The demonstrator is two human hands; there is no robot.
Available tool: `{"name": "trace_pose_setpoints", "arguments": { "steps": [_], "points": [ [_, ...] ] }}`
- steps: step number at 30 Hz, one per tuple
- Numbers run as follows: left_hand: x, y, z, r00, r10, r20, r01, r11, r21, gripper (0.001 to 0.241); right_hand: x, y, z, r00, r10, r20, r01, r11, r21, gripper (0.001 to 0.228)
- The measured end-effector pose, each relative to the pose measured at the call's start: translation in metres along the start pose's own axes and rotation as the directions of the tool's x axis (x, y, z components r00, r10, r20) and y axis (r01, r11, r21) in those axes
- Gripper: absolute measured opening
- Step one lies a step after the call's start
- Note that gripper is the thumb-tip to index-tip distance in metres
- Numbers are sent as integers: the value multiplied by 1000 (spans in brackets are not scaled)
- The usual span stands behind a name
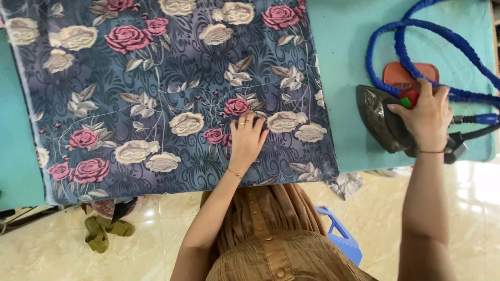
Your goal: Ironing and folding floral patterned fabric on a work table.
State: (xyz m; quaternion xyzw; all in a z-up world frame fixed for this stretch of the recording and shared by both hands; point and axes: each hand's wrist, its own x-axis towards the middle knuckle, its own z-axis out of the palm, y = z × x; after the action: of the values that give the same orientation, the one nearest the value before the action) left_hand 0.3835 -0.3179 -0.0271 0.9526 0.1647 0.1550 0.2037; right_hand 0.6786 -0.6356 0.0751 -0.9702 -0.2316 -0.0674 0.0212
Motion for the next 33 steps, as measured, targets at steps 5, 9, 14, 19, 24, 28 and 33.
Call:
{"name": "trace_pose_setpoints", "arguments": {
  "steps": [5, 9, 14, 19, 24, 28, 33],
  "points": [
    [7, 8, -4, 996, 5, 94, -9, 999, 47, 42, 10, 21, -14, 931, -7, 365, -95, 960, 262, 62],
    [2, -6, -17, 996, 75, 41, -77, 996, 44, 40, 5, 21, -2, 939, -52, 339, -50, 957, 286, 67],
    [-3, -26, -29, 999, 14, 52, -18, 998, 67, 37, -9, -51, -35, 962, -140, 235, 70, 956, 284, 68],
    [3, -29, -31, 996, 32, 77, -36, 998, 51, 39, 4, -159, -31, 948, -266, 173, 171, 888, 427, 56],
    [5, -37, -31, 987, 44, 153, -53, 997, 57, 41, 35, -243, 23, 938, -317, 142, 204, 834, 512, 59],
    [6, -43, -35, 985, 54, 162, -58, 998, 19, 41, 49, -277, 57, 972, -230, 49, 184, 874, 451, 62],
    [10, -42, -43, 974, 41, 225, -43, 999, 5, 42, 97, -286, 70, 995, -23, 94, -19, 904, 427, 58]
  ]
}}
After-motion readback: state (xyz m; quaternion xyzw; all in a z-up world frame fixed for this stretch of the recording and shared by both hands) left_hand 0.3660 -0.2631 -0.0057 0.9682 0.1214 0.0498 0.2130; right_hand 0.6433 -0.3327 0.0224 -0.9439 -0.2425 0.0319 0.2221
